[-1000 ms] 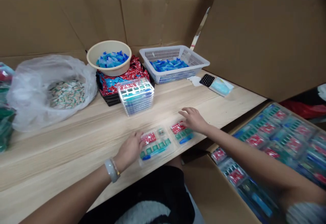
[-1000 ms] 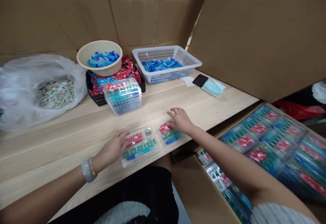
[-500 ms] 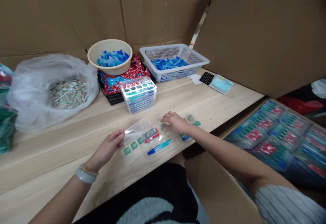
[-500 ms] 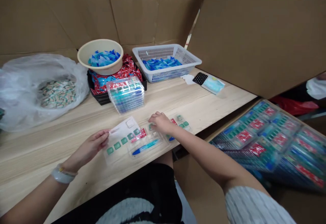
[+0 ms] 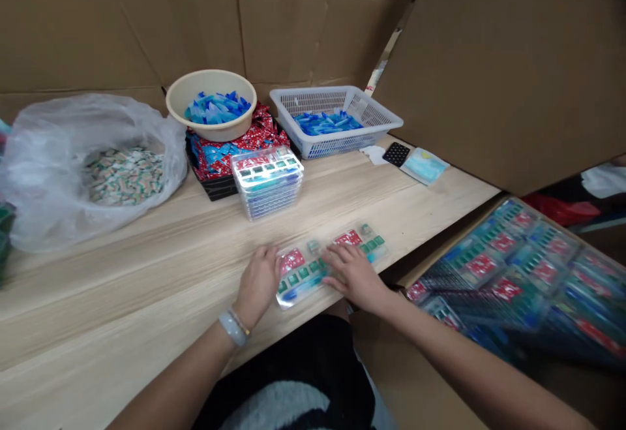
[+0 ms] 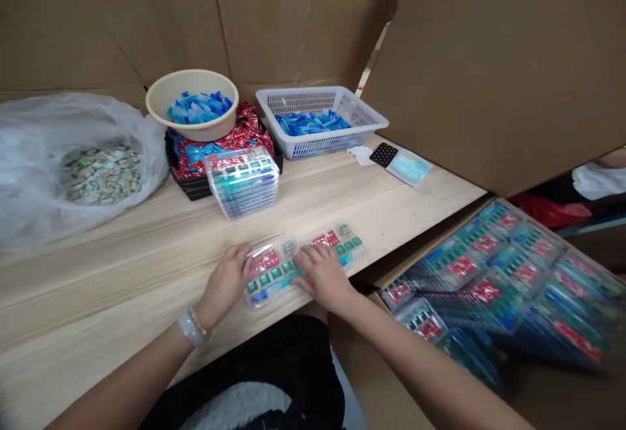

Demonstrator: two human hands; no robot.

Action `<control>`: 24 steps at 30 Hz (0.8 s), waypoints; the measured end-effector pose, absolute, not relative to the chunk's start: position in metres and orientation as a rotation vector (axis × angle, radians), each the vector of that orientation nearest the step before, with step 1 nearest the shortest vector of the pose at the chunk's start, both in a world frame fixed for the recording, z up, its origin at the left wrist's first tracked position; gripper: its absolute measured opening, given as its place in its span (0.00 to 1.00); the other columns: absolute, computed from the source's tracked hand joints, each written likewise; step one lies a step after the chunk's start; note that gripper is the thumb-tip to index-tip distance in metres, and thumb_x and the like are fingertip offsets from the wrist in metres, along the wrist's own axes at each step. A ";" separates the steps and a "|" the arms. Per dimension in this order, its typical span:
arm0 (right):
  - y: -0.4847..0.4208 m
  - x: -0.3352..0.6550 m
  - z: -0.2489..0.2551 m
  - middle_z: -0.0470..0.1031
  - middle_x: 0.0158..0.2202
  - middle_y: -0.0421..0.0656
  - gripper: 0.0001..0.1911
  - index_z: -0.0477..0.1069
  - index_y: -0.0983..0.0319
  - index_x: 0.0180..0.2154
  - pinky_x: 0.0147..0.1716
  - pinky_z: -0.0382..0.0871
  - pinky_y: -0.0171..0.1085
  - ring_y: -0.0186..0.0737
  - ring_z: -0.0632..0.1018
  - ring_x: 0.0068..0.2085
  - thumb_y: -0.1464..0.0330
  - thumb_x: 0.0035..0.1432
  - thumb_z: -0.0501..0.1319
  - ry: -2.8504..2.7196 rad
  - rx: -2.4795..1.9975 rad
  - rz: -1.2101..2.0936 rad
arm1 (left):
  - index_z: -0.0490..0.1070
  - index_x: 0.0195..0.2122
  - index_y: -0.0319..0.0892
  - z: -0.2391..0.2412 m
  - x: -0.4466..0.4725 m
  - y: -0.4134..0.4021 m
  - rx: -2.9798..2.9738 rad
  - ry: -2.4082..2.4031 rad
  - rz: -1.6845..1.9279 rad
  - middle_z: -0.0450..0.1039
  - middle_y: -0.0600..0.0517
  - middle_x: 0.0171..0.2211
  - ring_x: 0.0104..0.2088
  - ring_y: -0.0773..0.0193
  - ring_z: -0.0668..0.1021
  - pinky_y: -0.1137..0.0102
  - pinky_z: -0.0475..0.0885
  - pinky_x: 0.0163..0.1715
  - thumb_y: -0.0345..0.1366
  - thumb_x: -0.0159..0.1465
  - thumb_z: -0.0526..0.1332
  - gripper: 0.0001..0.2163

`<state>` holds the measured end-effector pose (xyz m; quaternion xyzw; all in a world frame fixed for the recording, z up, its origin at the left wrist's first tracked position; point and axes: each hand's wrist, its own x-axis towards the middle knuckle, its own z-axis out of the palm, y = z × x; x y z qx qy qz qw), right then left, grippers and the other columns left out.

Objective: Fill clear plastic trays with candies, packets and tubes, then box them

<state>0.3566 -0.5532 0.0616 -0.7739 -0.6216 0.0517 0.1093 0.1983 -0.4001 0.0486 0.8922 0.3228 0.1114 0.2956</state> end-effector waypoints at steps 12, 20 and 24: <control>-0.525 0.300 0.039 0.71 0.43 0.52 0.22 0.66 0.65 0.48 0.47 0.55 0.49 0.53 0.66 0.47 0.62 0.53 0.56 -1.485 -2.605 0.063 | 0.69 0.26 0.40 0.029 0.155 -0.382 1.819 0.915 0.303 0.73 0.46 0.27 0.33 0.52 0.74 0.62 0.69 0.34 0.47 0.48 0.60 0.14; -0.524 0.284 0.036 0.69 0.41 0.50 0.23 0.62 0.64 0.51 0.45 0.59 0.45 0.48 0.66 0.44 0.64 0.53 0.56 -1.138 -2.425 0.147 | 0.61 0.46 0.37 0.061 0.144 -0.407 1.069 1.103 0.249 0.74 0.47 0.31 0.33 0.57 0.76 0.67 0.70 0.32 0.42 0.44 0.65 0.29; -0.528 0.299 0.032 0.67 0.44 0.52 0.23 0.61 0.66 0.51 0.45 0.61 0.42 0.47 0.66 0.47 0.64 0.53 0.54 -0.962 -2.264 0.147 | 0.68 0.38 0.39 0.085 0.151 -0.416 0.846 0.865 0.093 0.74 0.46 0.36 0.39 0.57 0.75 0.65 0.69 0.40 0.38 0.46 0.66 0.19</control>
